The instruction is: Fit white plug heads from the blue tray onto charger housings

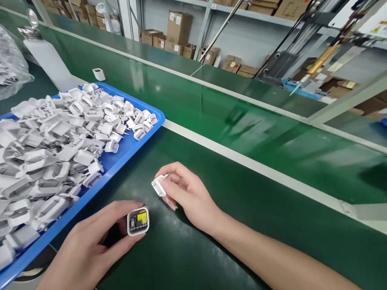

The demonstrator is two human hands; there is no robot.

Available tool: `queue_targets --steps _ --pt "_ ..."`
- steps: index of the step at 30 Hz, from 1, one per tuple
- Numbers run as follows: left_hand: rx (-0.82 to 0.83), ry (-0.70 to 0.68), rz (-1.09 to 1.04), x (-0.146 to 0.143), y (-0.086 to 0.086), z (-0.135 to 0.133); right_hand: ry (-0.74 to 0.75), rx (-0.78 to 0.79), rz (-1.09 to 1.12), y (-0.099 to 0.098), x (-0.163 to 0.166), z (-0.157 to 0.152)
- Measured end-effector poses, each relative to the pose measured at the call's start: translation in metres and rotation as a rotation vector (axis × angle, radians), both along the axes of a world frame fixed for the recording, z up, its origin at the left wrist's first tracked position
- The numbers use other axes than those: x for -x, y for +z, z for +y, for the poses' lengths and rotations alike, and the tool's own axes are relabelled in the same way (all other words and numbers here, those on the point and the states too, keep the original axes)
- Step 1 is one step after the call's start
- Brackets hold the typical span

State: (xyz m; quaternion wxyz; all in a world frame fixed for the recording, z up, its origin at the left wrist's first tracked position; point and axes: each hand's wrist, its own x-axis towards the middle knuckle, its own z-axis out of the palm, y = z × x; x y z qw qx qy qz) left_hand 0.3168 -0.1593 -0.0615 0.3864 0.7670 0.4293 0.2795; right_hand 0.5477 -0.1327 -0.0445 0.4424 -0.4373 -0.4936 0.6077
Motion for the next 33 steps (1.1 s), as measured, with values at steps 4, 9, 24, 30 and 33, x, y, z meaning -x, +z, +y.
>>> queue_targets --steps 4,9,24,30,33 --pt "-0.063 -0.014 -0.024 -0.001 -0.001 0.002 0.014 -0.014 -0.091 0.005 0.001 -0.001" --pt "-0.089 -0.032 0.004 0.000 0.003 0.002 0.143 -0.039 -0.591 0.023 -0.017 0.011" --pt "-0.135 -0.049 0.089 0.002 0.002 0.005 0.259 -0.748 -0.845 0.052 -0.007 -0.010" --pt "-0.131 -0.049 0.078 0.002 0.003 0.003 0.331 -0.631 -0.759 0.049 -0.001 -0.010" --pt "-0.133 -0.048 0.083 0.003 0.003 0.003 0.345 -0.584 -0.759 0.049 0.002 -0.009"
